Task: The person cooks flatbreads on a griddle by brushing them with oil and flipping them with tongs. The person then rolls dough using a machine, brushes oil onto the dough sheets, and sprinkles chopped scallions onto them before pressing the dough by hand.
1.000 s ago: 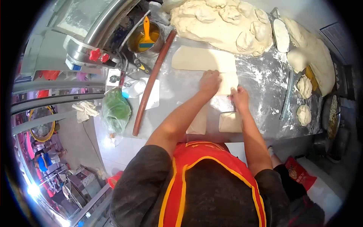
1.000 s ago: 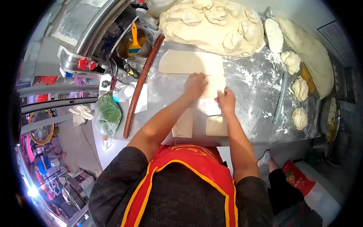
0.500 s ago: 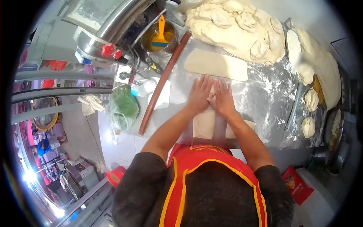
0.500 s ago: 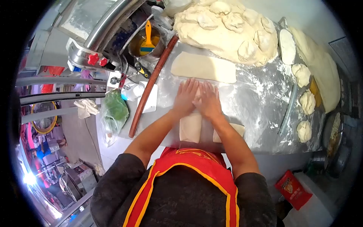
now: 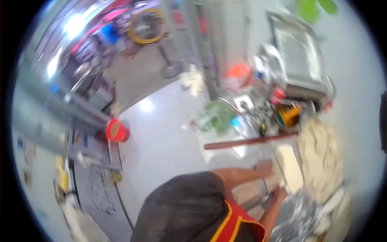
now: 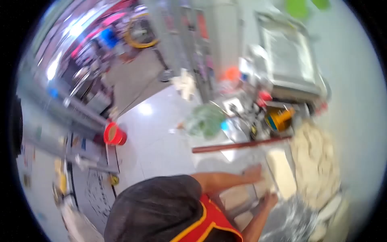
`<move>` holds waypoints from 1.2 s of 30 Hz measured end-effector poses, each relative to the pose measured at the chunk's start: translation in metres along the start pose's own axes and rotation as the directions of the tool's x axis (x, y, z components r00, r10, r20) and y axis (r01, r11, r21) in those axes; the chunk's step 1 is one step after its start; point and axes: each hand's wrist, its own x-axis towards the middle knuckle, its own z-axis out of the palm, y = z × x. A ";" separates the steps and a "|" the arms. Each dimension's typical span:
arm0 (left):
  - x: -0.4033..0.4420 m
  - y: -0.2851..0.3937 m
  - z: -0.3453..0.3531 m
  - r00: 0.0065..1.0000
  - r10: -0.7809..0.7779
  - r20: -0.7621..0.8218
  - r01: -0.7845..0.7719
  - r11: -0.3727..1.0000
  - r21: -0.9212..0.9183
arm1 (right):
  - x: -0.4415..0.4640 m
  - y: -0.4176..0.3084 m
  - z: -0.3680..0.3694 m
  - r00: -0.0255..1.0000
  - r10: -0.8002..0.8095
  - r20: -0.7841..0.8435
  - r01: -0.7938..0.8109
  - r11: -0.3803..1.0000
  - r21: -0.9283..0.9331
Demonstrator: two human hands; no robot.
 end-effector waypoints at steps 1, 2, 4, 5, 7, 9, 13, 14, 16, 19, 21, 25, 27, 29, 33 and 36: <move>0.014 -0.008 0.019 0.999 0.024 -0.036 -0.027 0.994 -0.102 | -0.029 -0.043 0.004 0.973 0.211 0.089 -0.229 0.893 0.387; 0.019 -0.009 0.011 0.993 0.008 0.117 0.011 0.988 -0.156 | -0.014 -0.032 0.005 0.969 0.212 0.129 -0.246 0.892 0.380; 0.025 -0.006 0.010 0.947 0.048 0.319 0.010 0.984 -0.179 | -0.012 -0.035 -0.001 0.974 0.159 0.161 -0.205 0.923 0.326; 0.025 -0.007 0.009 0.932 0.073 0.356 -0.017 0.987 -0.158 | -0.039 -0.058 0.001 0.980 0.097 0.176 -0.143 0.952 0.270; 0.009 -0.007 0.014 0.963 0.237 0.127 -0.229 0.970 -0.076 | -0.047 -0.046 0.011 0.986 -0.110 0.129 0.062 0.944 0.325; -0.007 -0.001 -0.003 0.939 0.338 0.062 -0.333 0.939 -0.085 | -0.042 -0.029 0.010 0.964 -0.250 0.092 0.206 0.920 0.333; 0.019 0.006 -0.008 0.888 0.437 0.141 -0.404 0.889 -0.215 | -0.031 -0.044 -0.005 0.983 -0.154 0.096 0.114 0.936 0.332; 0.034 0.009 0.009 0.864 0.479 0.155 -0.442 0.869 -0.221 | -0.043 -0.071 -0.007 0.995 -0.052 0.087 0.018 0.936 0.353; 0.072 0.040 -0.007 0.828 0.543 0.142 -0.518 0.836 -0.179 | -0.057 -0.131 0.001 0.993 -0.098 -0.068 0.118 0.887 0.447; 0.061 0.101 -0.201 0.765 0.644 0.013 -0.644 0.764 -0.038 | -0.071 -0.262 0.021 0.967 -0.253 -0.041 0.234 0.805 0.545; 0.089 0.126 -0.282 0.624 0.749 -0.222 -0.761 0.648 0.045 | -0.067 -0.340 0.045 0.917 -0.392 -0.070 0.330 0.649 0.686; 0.159 0.172 -0.405 0.521 0.748 -0.410 -0.692 0.652 0.310 | -0.030 -0.442 0.083 0.807 -0.590 0.027 0.305 0.456 0.836; 0.206 0.174 -0.438 0.499 0.742 -0.448 -0.552 0.670 0.496 | -0.055 -0.464 0.098 0.812 -0.584 0.017 0.339 0.494 0.801; 0.234 0.161 -0.444 0.375 0.776 -0.507 -0.407 0.629 0.662 | -0.069 -0.453 0.107 0.811 -0.584 0.010 0.420 0.594 0.686; 0.256 0.146 -0.424 0.606 0.742 -0.287 -0.380 0.587 0.714 | -0.063 -0.396 0.093 0.871 -0.487 0.057 0.395 0.766 0.507; 0.241 0.144 -0.411 0.652 0.743 -0.151 -0.400 0.506 0.764 | -0.047 -0.373 0.082 0.912 -0.408 0.034 0.355 0.829 0.431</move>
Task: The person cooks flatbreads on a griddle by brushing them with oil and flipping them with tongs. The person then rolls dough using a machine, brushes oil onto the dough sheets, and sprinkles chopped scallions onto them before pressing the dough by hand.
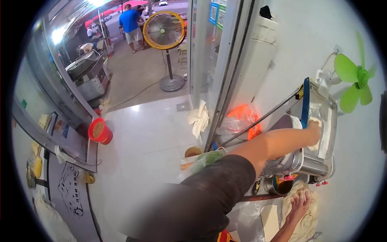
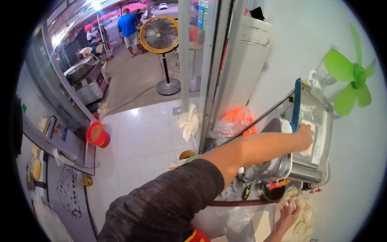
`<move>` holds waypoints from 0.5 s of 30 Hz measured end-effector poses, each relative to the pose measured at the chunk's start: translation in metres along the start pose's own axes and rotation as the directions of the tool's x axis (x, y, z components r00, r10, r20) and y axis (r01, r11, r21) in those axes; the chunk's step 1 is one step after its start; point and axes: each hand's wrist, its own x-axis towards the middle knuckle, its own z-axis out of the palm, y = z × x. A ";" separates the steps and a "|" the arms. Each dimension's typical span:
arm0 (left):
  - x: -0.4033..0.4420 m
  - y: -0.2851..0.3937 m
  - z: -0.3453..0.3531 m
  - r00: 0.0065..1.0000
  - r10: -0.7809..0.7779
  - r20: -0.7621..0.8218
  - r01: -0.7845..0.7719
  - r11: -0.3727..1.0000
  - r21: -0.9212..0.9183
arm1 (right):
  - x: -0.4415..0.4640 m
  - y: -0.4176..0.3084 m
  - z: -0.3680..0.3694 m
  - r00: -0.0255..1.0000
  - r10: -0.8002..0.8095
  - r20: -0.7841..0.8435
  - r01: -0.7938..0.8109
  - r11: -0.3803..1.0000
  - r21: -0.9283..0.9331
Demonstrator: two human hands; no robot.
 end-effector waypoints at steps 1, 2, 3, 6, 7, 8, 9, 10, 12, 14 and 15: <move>-0.005 0.004 0.005 0.995 0.101 0.003 -0.101 0.995 -0.018 | 0.004 0.005 -0.003 1.000 0.017 0.005 -0.017 1.000 0.003; -0.012 0.008 0.008 0.980 0.201 0.005 -0.201 0.979 -0.035 | 0.008 0.012 -0.004 0.999 0.034 0.009 -0.035 0.999 0.006; -0.016 0.017 0.010 0.977 0.207 0.046 -0.203 0.975 -0.089 | 0.012 0.018 -0.004 0.999 0.052 0.014 -0.052 0.999 0.007; -0.050 0.011 -0.023 0.979 0.205 0.013 -0.201 0.971 -0.125 | 0.023 0.025 0.017 0.993 0.102 0.055 -0.106 0.990 0.087; -0.051 0.009 -0.021 0.980 0.196 -0.019 -0.197 0.970 -0.143 | 0.026 0.026 0.025 0.991 0.122 0.062 -0.128 0.986 0.111; -0.052 0.007 -0.019 0.981 0.189 -0.051 -0.195 0.968 -0.159 | 0.033 0.029 0.028 0.985 0.134 0.106 -0.147 0.982 0.122; -0.050 0.008 -0.014 0.984 0.156 -0.089 -0.169 0.972 -0.164 | 0.046 0.036 0.030 0.981 0.161 0.112 -0.180 0.967 0.183; -0.049 0.011 -0.013 0.984 0.123 -0.127 -0.144 0.975 -0.171 | 0.056 0.040 0.036 0.975 0.188 0.118 -0.212 0.947 0.242; -0.050 0.013 -0.008 0.966 0.092 -0.241 -0.126 0.983 -0.131 | 0.071 0.046 0.041 0.959 0.261 0.111 -0.283 0.891 0.355; -0.049 0.014 -0.005 0.973 0.079 -0.216 -0.111 0.984 -0.140 | 0.106 0.073 0.032 0.940 0.275 0.203 -0.340 0.809 0.480; -0.048 0.015 -0.004 0.976 0.074 -0.204 -0.105 0.984 -0.144 | 0.126 0.093 0.023 0.928 0.277 0.248 -0.370 0.759 0.536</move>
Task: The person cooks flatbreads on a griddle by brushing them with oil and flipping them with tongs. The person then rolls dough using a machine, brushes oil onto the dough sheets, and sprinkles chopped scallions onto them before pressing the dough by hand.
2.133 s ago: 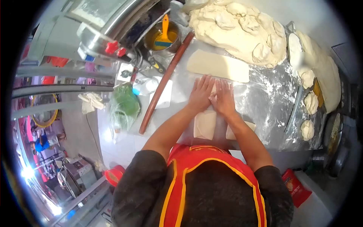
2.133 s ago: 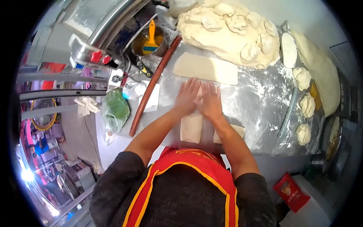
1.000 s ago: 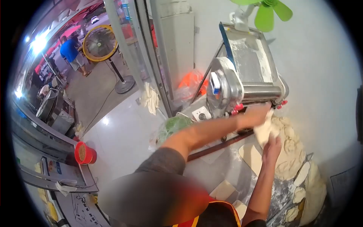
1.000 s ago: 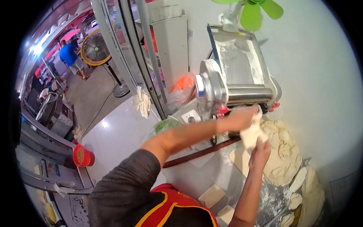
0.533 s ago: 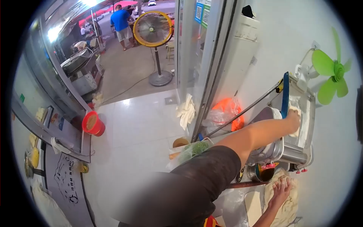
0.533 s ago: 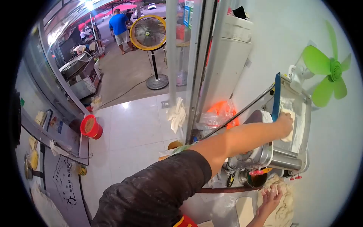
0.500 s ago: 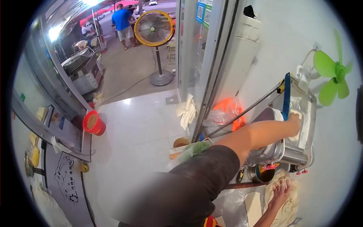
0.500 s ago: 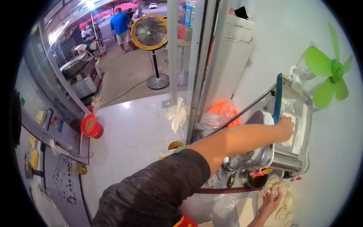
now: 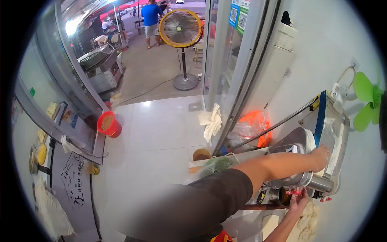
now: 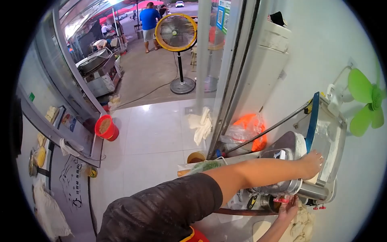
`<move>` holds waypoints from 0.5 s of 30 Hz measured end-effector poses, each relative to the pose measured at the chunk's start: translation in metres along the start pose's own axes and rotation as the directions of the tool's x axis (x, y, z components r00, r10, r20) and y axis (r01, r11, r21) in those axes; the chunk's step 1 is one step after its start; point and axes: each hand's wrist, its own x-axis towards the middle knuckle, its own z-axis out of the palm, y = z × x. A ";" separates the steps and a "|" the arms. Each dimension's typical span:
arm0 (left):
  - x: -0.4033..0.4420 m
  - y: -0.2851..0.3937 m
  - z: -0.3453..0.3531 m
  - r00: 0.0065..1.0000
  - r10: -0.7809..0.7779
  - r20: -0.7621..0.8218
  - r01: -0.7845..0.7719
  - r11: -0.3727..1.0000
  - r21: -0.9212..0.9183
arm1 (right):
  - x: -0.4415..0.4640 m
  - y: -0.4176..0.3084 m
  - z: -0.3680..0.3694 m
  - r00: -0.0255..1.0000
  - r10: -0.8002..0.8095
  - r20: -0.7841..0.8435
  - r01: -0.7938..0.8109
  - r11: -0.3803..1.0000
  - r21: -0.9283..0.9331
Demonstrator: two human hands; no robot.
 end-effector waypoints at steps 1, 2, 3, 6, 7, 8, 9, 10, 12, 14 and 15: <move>0.000 0.001 -0.002 0.999 -0.010 0.046 0.009 1.000 0.008 | 0.014 0.002 -0.015 0.917 0.027 0.397 -0.044 0.998 0.035; 0.001 0.001 -0.001 0.998 -0.009 0.059 0.009 1.000 0.001 | 0.022 0.004 -0.019 0.909 0.038 0.416 -0.077 0.994 0.076; 0.003 0.001 0.000 0.997 -0.008 0.073 0.009 1.000 -0.008 | 0.029 0.005 -0.024 0.900 0.048 0.433 -0.109 0.987 0.117; 0.004 0.002 0.002 0.995 -0.008 0.095 0.009 1.000 -0.005 | 0.020 0.008 0.019 1.000 0.019 -0.019 -0.014 0.975 0.224; 0.005 0.002 0.001 0.995 -0.008 0.100 0.008 1.000 0.001 | 0.021 0.009 0.023 1.000 0.020 -0.018 -0.014 0.967 0.254; 0.004 0.002 0.000 0.994 0.002 0.106 -0.002 1.000 -0.003 | 0.021 0.010 0.027 1.000 0.020 -0.018 -0.014 0.958 0.286; 0.004 0.001 -0.001 0.993 0.013 0.113 -0.012 1.000 -0.006 | 0.021 0.010 0.030 0.996 0.025 -0.083 -0.003 0.966 0.259; 0.003 0.001 -0.002 0.992 0.023 0.121 -0.022 1.000 -0.010 | 0.016 0.010 0.036 0.989 0.028 -0.148 0.007 0.973 0.232; 0.005 0.001 0.000 0.991 0.024 0.133 -0.021 1.000 -0.022 | 0.006 0.011 0.050 0.970 0.019 -0.240 0.025 0.983 0.180; 0.007 0.001 0.004 0.991 0.025 0.135 -0.021 0.999 -0.033 | -0.001 0.015 0.061 0.955 -0.005 -0.297 0.046 0.990 0.131; 0.008 0.001 0.005 0.991 0.027 0.131 -0.022 0.999 -0.039 | 0.014 0.018 0.040 0.969 -0.004 -0.246 0.020 0.998 0.063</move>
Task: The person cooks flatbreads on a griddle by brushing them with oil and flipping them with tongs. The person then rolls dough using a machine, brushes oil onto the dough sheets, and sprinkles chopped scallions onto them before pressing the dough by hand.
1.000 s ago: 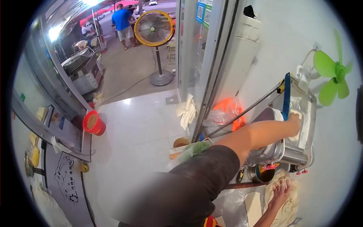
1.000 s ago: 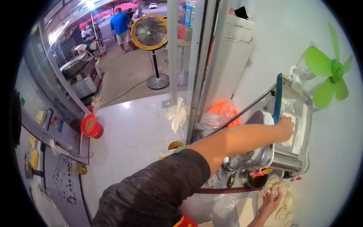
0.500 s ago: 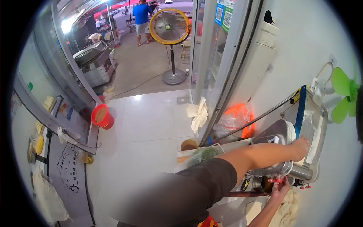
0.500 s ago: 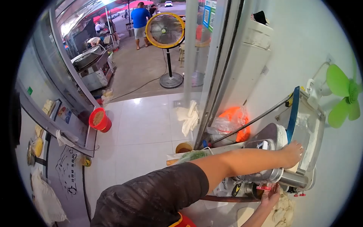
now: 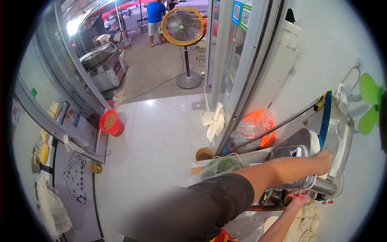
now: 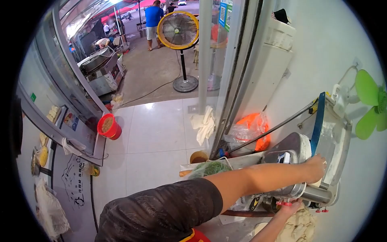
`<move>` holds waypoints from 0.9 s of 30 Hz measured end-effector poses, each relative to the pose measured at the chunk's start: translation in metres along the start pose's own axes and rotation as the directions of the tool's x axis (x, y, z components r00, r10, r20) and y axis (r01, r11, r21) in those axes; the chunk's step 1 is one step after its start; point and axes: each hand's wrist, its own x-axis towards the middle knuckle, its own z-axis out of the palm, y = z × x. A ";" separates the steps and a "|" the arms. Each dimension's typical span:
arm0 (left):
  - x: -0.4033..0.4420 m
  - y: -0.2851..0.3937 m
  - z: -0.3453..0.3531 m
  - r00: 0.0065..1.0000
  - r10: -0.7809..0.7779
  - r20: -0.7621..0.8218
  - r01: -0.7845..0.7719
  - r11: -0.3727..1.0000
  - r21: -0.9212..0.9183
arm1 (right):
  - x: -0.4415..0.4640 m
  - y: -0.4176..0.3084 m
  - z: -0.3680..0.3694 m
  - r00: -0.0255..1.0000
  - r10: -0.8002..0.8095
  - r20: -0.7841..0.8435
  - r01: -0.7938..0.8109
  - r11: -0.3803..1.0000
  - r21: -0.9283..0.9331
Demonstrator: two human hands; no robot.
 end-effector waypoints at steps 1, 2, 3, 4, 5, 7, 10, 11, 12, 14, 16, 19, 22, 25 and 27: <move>0.000 0.000 0.001 1.000 0.002 -0.004 -0.002 1.000 -0.006 | 0.037 0.003 -0.033 0.999 0.008 0.052 -0.004 0.997 -0.072; 0.000 0.000 0.001 1.000 0.003 0.003 -0.003 1.000 -0.002 | 0.045 0.005 -0.041 0.997 0.002 0.077 0.006 0.995 -0.096; 0.000 0.000 0.000 1.000 0.005 0.011 -0.005 1.000 0.001 | 0.051 0.006 -0.048 0.995 -0.004 0.101 0.016 0.993 -0.118; 0.000 0.001 -0.001 1.000 0.008 0.018 -0.008 1.000 0.005 | 0.041 0.010 -0.040 0.995 -0.029 0.100 0.038 0.995 -0.091; 0.003 0.001 0.004 1.000 -0.002 0.015 0.002 1.000 0.003 | 0.031 0.014 -0.033 0.994 -0.053 0.098 0.059 0.996 -0.064; 0.004 0.003 0.007 1.000 -0.023 0.010 0.023 1.000 -0.004 | 0.019 0.019 -0.028 0.991 -0.089 0.101 0.096 0.993 -0.071; 0.000 0.002 -0.001 0.999 -0.001 0.043 0.002 1.000 -0.031 | 0.002 0.025 -0.017 0.988 -0.133 0.076 0.137 0.989 -0.054; 0.001 0.002 0.000 0.999 -0.001 0.040 0.002 1.000 -0.029 | -0.008 0.025 -0.008 0.987 -0.146 0.063 0.148 0.988 -0.044; 0.001 0.002 0.002 0.999 -0.002 0.038 0.003 1.000 -0.028 | -0.018 0.024 0.000 0.990 -0.138 0.042 0.138 0.990 -0.003; 0.005 0.002 0.009 1.000 0.004 0.020 -0.003 1.000 -0.027 | -0.036 0.022 0.016 0.993 -0.120 0.002 0.119 0.990 0.080; 0.008 0.001 0.015 1.000 0.016 -0.009 -0.016 0.999 -0.028 | -0.029 0.021 0.013 0.990 -0.135 0.033 0.131 0.986 0.100; 0.007 0.002 -0.002 0.990 0.015 0.143 -0.012 1.000 -0.019 | 0.020 0.015 -0.031 0.992 -0.111 0.063 0.112 0.994 -0.018; 0.008 0.003 0.002 0.995 -0.011 0.102 0.014 0.999 -0.033 | 0.009 0.011 -0.035 0.992 -0.113 0.064 0.124 0.967 -0.223; 0.013 0.002 0.016 1.000 0.010 0.023 -0.009 1.000 -0.026 | 0.049 0.030 -0.086 0.702 -0.495 0.512 0.691 0.649 -0.320; 0.010 0.001 0.011 1.000 0.026 0.002 -0.026 0.999 -0.031 | 0.027 0.037 -0.078 0.570 -0.573 0.588 0.792 0.573 -0.210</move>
